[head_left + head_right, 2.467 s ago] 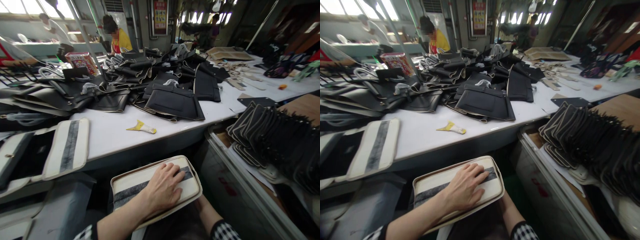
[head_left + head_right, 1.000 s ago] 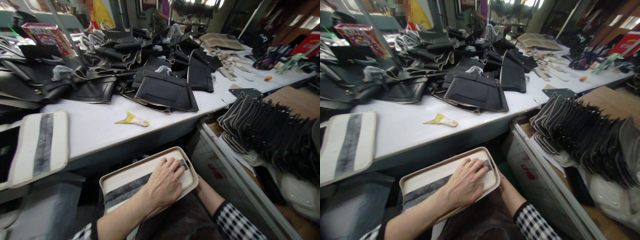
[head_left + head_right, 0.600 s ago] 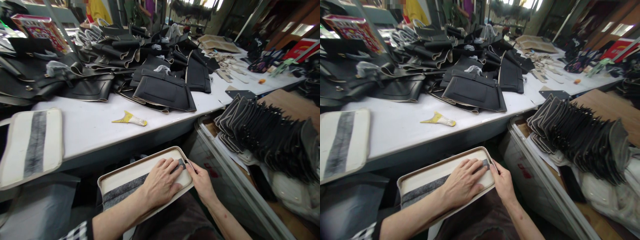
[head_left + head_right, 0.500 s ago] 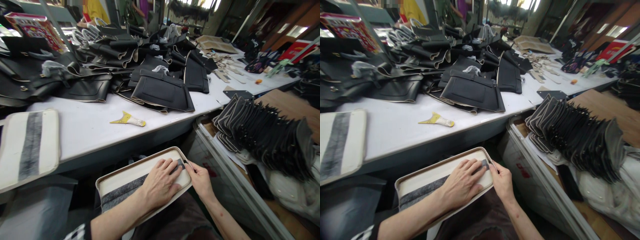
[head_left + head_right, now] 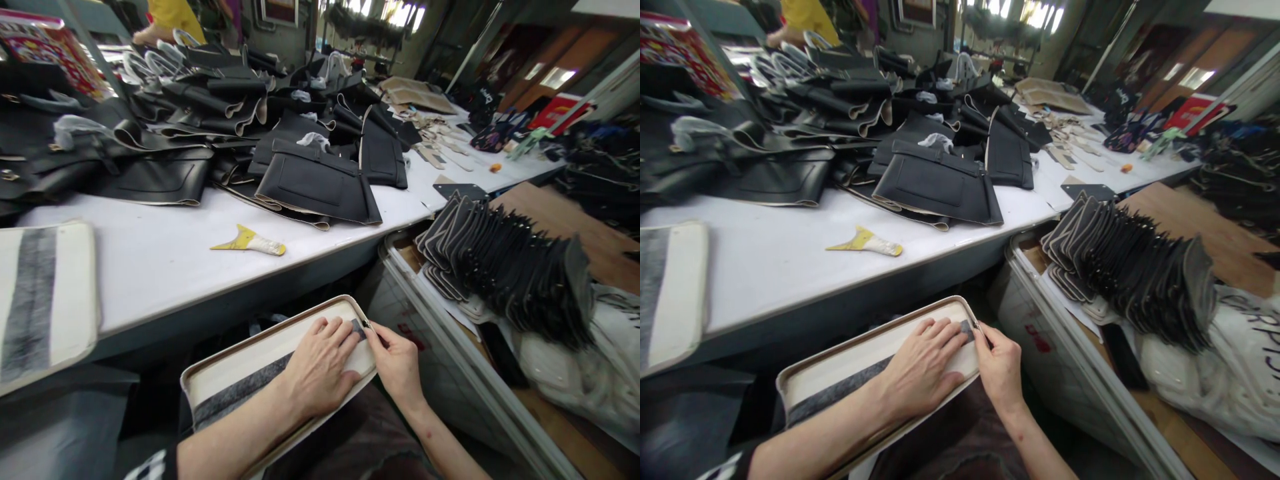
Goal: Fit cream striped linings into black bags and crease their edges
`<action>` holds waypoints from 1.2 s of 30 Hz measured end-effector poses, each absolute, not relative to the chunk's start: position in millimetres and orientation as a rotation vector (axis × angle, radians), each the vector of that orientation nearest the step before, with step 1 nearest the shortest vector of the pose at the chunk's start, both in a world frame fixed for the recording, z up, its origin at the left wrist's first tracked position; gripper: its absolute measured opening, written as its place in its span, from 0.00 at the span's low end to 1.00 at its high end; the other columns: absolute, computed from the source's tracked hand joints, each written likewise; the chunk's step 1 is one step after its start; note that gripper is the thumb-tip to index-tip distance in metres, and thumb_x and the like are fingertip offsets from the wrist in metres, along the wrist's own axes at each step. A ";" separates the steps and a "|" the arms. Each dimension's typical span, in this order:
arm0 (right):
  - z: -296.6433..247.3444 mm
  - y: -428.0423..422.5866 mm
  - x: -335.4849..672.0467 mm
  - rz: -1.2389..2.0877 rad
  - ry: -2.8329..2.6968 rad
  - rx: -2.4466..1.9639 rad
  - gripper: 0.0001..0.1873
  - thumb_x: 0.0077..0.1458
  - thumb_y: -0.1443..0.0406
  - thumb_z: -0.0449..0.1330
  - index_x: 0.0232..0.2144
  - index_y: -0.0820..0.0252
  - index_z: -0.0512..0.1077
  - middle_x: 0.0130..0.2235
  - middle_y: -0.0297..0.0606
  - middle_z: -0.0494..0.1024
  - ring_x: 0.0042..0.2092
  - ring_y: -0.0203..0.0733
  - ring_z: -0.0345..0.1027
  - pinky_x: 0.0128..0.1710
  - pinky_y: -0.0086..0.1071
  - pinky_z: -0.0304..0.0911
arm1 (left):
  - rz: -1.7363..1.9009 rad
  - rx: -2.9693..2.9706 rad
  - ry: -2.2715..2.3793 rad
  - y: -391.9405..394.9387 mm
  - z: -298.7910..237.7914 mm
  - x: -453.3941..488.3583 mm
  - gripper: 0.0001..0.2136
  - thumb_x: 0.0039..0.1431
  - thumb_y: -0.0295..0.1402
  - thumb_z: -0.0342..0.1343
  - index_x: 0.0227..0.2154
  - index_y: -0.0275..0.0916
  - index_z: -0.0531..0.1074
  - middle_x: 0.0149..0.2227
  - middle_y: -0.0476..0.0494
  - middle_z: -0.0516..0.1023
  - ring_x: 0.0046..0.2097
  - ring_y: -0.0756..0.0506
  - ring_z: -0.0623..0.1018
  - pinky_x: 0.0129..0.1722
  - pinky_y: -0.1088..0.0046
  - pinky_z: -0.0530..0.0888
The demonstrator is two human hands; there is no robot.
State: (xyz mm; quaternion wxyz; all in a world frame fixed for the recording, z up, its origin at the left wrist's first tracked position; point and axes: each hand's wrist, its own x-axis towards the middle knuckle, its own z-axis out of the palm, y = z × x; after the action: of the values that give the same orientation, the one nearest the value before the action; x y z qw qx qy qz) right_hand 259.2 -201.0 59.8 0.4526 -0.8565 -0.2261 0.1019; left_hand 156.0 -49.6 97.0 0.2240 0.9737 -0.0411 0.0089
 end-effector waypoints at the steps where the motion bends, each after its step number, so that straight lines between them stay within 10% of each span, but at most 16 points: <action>1: 59.8 -200.2 258.9 0.238 -0.564 -2.122 0.15 0.61 0.58 0.57 0.44 0.58 0.79 0.44 0.40 0.81 0.43 0.47 0.76 0.45 0.36 0.70 | 0.023 2.688 -0.116 -49.7 97.2 156.1 0.22 0.61 0.45 0.55 0.53 0.39 0.64 0.53 0.40 0.70 0.55 0.38 0.66 0.57 0.56 0.60; 16: 57.0 -205.3 256.8 0.035 -1.051 -2.197 0.17 0.65 0.69 0.50 0.50 0.70 0.74 0.48 0.49 0.78 0.49 0.45 0.73 0.52 0.37 0.69 | 0.031 2.744 -0.154 -51.1 101.5 160.3 0.18 0.59 0.43 0.55 0.47 0.38 0.67 0.49 0.39 0.70 0.52 0.37 0.67 0.54 0.56 0.62; 24: 74.3 -204.5 259.7 0.115 -1.409 -2.361 0.18 0.64 0.72 0.46 0.48 0.73 0.72 0.43 0.53 0.73 0.46 0.53 0.66 0.47 0.48 0.67 | 0.053 2.682 -0.109 -49.3 100.2 160.9 0.31 0.55 0.42 0.59 0.60 0.37 0.58 0.53 0.40 0.69 0.53 0.38 0.67 0.55 0.59 0.62; 36: 34.6 -197.7 289.2 0.694 -0.372 -1.852 0.28 0.58 0.45 0.55 0.33 0.63 0.80 0.35 0.45 0.80 0.38 0.49 0.73 0.40 0.38 0.67 | -0.029 2.844 -0.189 -50.8 104.3 167.7 0.30 0.57 0.47 0.56 0.58 0.35 0.62 0.52 0.36 0.69 0.51 0.37 0.66 0.52 0.57 0.64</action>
State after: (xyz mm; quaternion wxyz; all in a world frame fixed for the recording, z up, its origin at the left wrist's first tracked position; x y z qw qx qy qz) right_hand 289.2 -197.7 34.6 0.5352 -0.7773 -0.1563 0.2915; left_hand 167.7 -50.8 104.3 0.1449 0.9872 -0.0655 -0.0100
